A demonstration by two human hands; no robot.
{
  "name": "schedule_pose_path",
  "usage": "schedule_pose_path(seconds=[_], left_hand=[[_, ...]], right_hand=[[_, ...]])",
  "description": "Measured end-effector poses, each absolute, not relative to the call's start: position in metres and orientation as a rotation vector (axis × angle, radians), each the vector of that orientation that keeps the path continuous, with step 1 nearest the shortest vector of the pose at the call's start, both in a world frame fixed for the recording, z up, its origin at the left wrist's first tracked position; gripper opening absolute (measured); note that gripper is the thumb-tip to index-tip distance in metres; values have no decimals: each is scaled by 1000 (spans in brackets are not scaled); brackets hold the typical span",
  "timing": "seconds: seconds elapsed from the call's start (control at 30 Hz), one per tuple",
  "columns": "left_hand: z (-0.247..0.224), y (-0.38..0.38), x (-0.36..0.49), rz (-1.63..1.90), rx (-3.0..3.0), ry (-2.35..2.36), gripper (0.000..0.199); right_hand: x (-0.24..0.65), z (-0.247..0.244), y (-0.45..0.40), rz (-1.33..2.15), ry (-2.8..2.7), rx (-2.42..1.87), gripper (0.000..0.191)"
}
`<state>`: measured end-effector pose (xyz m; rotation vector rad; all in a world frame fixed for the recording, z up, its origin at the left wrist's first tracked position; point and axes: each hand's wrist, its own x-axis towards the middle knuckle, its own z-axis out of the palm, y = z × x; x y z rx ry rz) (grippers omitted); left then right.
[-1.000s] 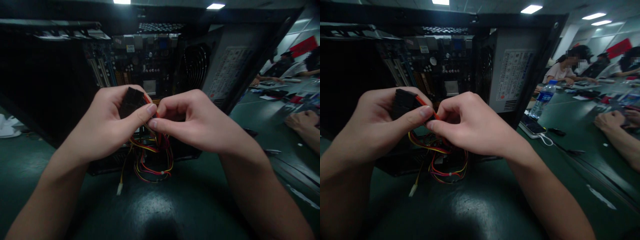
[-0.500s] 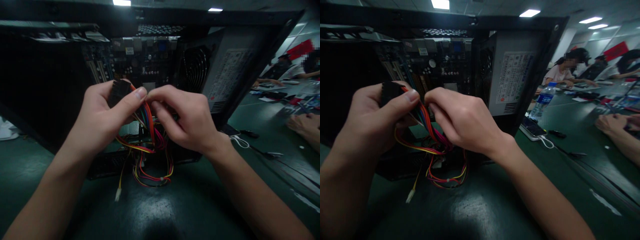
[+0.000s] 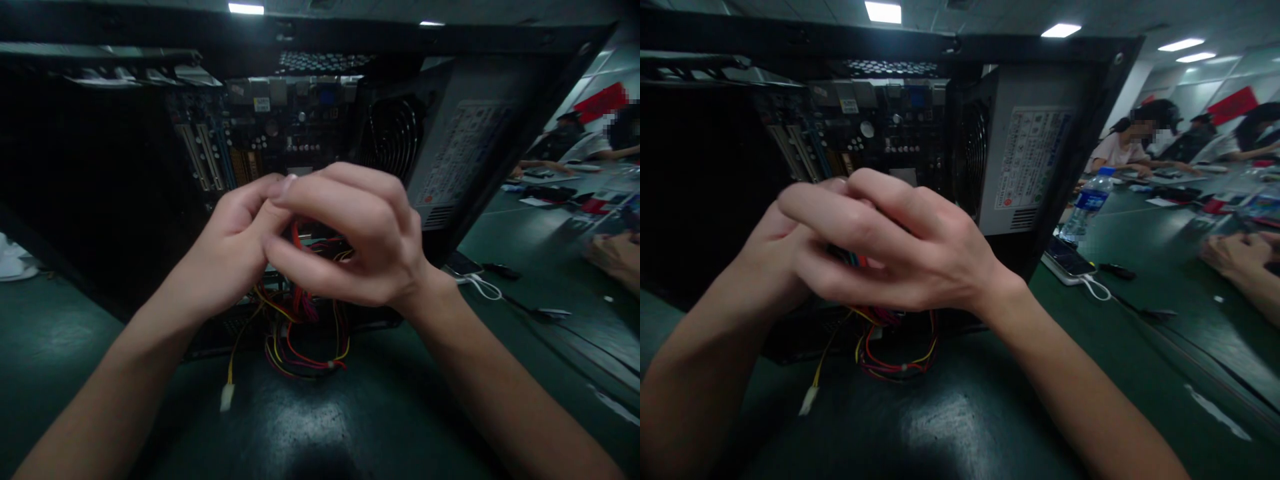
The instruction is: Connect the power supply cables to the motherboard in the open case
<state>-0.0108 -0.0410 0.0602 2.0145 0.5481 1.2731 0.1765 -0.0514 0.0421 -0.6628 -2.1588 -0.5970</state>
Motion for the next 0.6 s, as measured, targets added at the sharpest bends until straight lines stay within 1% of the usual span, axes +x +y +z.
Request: schedule_pose_path(seconds=[0.1,0.23,0.33,0.43,0.5,0.6], left_hand=[[57,-34,-13,1205,1984,530,25],[51,-24,-19,1195,1998,572,37],[50,-18,-26,1152,2003,669,32],[54,-18,-34,1126,1997,755,27],[58,-19,-38,1134,1954,751,32],[67,-24,-42,1145,1878,714,42]], right_hand=[[175,46,-54,-701,-2276,-760,35],[175,49,-53,-813,-2322,-716,39],[179,46,-46,-899,-2337,-689,41],[184,43,-38,-959,-2252,-684,38],[186,43,-36,-948,-2204,-761,33],[185,47,-40,-897,-2169,-991,28]])
